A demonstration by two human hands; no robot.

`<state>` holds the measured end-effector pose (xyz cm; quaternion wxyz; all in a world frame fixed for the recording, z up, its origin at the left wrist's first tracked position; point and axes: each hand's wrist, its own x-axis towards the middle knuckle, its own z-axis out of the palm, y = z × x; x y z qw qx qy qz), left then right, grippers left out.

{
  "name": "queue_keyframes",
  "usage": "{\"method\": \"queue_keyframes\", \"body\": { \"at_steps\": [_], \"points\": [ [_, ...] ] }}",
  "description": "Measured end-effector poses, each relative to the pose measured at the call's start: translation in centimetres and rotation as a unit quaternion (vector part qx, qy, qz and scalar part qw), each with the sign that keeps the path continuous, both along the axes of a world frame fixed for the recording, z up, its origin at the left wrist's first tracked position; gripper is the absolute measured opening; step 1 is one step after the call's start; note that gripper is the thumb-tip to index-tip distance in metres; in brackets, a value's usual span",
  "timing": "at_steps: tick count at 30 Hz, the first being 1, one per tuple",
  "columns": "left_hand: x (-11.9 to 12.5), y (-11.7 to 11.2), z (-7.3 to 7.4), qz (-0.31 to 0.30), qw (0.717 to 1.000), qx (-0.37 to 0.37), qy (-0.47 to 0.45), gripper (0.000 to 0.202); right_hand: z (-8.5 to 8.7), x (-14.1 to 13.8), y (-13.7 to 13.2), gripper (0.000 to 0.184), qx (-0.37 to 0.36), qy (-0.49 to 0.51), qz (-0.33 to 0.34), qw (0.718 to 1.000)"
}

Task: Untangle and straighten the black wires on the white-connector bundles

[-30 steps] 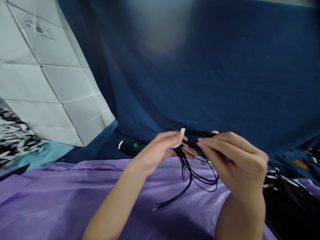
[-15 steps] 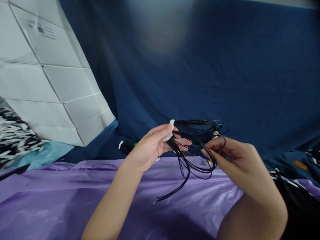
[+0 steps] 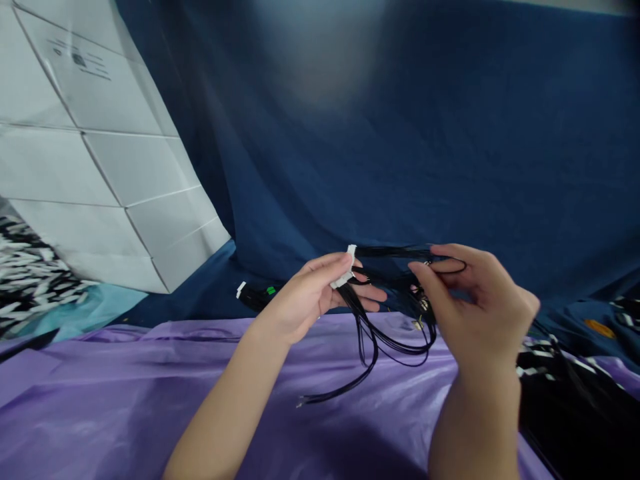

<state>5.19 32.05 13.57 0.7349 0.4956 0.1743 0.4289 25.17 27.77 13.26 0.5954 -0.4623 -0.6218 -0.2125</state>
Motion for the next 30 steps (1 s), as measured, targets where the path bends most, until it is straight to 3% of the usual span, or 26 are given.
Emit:
{"method": "queue_keyframes", "body": {
  "at_steps": [3, 7, 10, 13, 15, 17, 21, 30],
  "points": [
    [-0.1, 0.1, 0.1, 0.019, 1.0, -0.015, -0.02, 0.027, -0.2, -0.6, 0.8, 0.03, -0.004, -0.007, -0.012, 1.0],
    [-0.3, 0.3, 0.5, 0.05, 0.997, -0.058, -0.031, 0.026, -0.4, -1.3, 0.9, 0.051, -0.011, 0.084, 0.055, 0.995],
    [-0.4, 0.2, 0.8, 0.066, 0.994, -0.076, -0.045, 0.027, -0.3, -1.3, 0.6, 0.043, 0.016, 0.147, 0.097, 0.984],
    [-0.3, 0.1, 1.0, 0.074, 0.992, -0.08, -0.061, 0.028, -0.1, -0.8, 0.3, 0.019, -0.126, 0.08, 0.145, 0.978],
    [-0.3, -0.1, 1.0, 0.081, 0.991, -0.078, -0.074, 0.027, 0.0, -0.6, 0.2, 0.012, -0.244, 0.002, 0.199, 0.949],
    [-0.2, -0.2, 1.0, 0.084, 0.99, -0.078, -0.078, 0.027, 0.1, -0.6, 0.2, 0.014, -0.297, -0.03, 0.242, 0.923],
    [-0.1, -0.3, 1.2, 0.088, 0.99, -0.082, -0.07, 0.028, 0.1, -1.2, 0.2, 0.022, -0.3, -0.019, 0.264, 0.917],
    [0.1, -0.3, 0.9, 0.085, 0.991, -0.086, -0.057, 0.026, 0.4, -1.7, 0.2, 0.017, -0.272, -0.064, 0.267, 0.922]
  ]
}}
